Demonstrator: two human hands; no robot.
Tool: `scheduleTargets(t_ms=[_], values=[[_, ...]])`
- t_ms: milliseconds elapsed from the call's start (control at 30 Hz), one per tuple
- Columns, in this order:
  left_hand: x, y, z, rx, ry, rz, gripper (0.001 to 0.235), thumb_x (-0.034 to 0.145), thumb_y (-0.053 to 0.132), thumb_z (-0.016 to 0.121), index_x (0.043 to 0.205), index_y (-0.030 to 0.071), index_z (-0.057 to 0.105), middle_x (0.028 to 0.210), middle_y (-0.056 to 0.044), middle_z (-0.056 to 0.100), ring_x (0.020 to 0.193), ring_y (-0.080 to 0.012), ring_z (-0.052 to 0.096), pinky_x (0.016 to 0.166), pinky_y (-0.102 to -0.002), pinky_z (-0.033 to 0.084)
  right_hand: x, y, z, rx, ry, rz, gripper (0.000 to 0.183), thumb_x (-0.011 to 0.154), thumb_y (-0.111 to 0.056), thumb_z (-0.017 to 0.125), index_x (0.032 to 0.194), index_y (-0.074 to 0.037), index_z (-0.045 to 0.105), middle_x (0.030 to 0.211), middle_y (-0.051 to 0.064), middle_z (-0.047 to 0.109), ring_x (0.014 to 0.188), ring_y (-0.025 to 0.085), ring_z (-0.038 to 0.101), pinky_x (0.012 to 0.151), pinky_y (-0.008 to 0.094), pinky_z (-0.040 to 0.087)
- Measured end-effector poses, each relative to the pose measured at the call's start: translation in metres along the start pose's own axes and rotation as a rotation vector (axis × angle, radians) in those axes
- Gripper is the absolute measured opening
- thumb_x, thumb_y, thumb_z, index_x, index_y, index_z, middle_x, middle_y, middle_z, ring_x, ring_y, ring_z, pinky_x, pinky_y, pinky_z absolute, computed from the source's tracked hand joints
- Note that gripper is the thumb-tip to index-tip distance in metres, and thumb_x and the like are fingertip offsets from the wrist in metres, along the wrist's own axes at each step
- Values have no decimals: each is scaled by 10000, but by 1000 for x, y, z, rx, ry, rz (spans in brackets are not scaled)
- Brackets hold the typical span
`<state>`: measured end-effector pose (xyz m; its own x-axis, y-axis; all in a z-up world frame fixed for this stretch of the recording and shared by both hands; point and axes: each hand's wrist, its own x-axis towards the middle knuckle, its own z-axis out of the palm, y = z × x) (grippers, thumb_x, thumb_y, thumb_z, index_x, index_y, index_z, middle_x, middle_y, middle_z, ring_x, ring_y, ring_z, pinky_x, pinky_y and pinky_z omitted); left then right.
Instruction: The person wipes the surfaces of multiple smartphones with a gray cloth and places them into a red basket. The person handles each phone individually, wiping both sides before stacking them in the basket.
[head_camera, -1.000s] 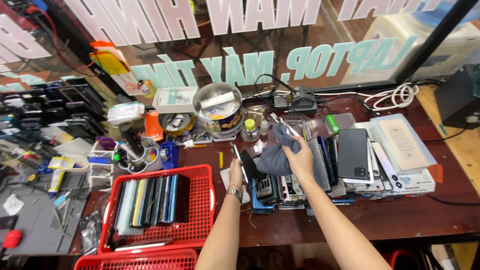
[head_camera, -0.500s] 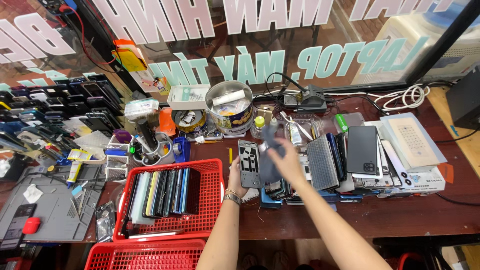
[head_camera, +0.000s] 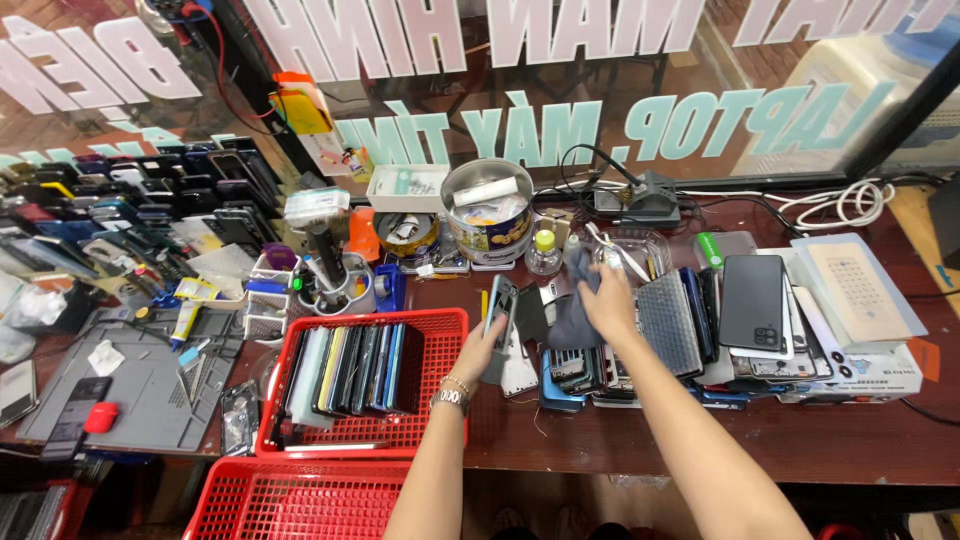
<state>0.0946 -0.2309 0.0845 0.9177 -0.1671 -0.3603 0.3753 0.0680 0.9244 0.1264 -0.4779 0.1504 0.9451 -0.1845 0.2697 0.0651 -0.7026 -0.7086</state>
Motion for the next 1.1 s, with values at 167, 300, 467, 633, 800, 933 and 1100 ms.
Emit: scheduleTargets(t_ms=[167, 300, 467, 633, 800, 933, 1100], values=[[1, 7, 4, 529, -21, 393, 526, 895, 120, 624, 1415, 84, 560, 1087, -35, 686, 904, -139, 654, 817, -315, 518, 11, -7, 21, 156, -111, -479, 377, 873, -135, 662, 1247, -146, 707, 1240, 165, 657, 1177, 387, 615, 1032, 455, 453], [-2, 14, 0, 203, -70, 245, 350, 945, 128, 620, 1270, 8, 675, 1013, -98, 733, 880, -157, 678, 811, -335, 566, 18, 6, 31, 58, -229, -153, 341, 920, -203, 669, 1254, -140, 693, 1219, 149, 667, 1122, 375, 641, 957, 426, 503], [10, 15, -10, -191, -50, 251, 385, 938, 215, 663, 1295, 88, 594, 1051, -38, 735, 925, -108, 682, 797, -283, 556, 0, 12, 39, 678, -452, 409, 415, 963, -322, 665, 1309, -94, 683, 1220, 148, 719, 1096, 304, 716, 930, 420, 515], [39, -8, 5, 88, 183, 301, 619, 974, 488, 580, 1346, 1, 489, 956, -81, 681, 850, -151, 656, 706, -311, 511, -37, -39, 58, 516, -332, 117, 488, 975, -366, 666, 1374, -90, 623, 1311, 172, 657, 1192, 300, 621, 1001, 396, 474], [28, -7, 15, -456, -5, -66, 802, 914, 707, 456, 1410, 82, 534, 1196, -84, 676, 1050, -174, 664, 876, -338, 544, -85, -82, 46, 287, -110, -313, 473, 985, -254, 614, 1431, -96, 596, 1278, 222, 590, 1188, 381, 581, 1002, 419, 458], [5, 15, 1, -564, -55, -11, 902, 881, 806, 384, 1440, 116, 542, 1320, -97, 656, 1157, -210, 643, 968, -383, 543, -84, -85, 22, 51, -260, -299, 367, 893, -200, 664, 1256, -151, 697, 1169, 120, 652, 1148, 333, 628, 986, 399, 496], [-10, 13, -1, -448, -78, -41, 921, 862, 801, 390, 1500, 145, 485, 1454, -54, 602, 1327, -206, 578, 1081, -393, 481, -49, -91, 17, 111, -227, -134, 321, 913, -160, 666, 1230, -138, 707, 1199, 93, 663, 1139, 294, 647, 994, 374, 503]])
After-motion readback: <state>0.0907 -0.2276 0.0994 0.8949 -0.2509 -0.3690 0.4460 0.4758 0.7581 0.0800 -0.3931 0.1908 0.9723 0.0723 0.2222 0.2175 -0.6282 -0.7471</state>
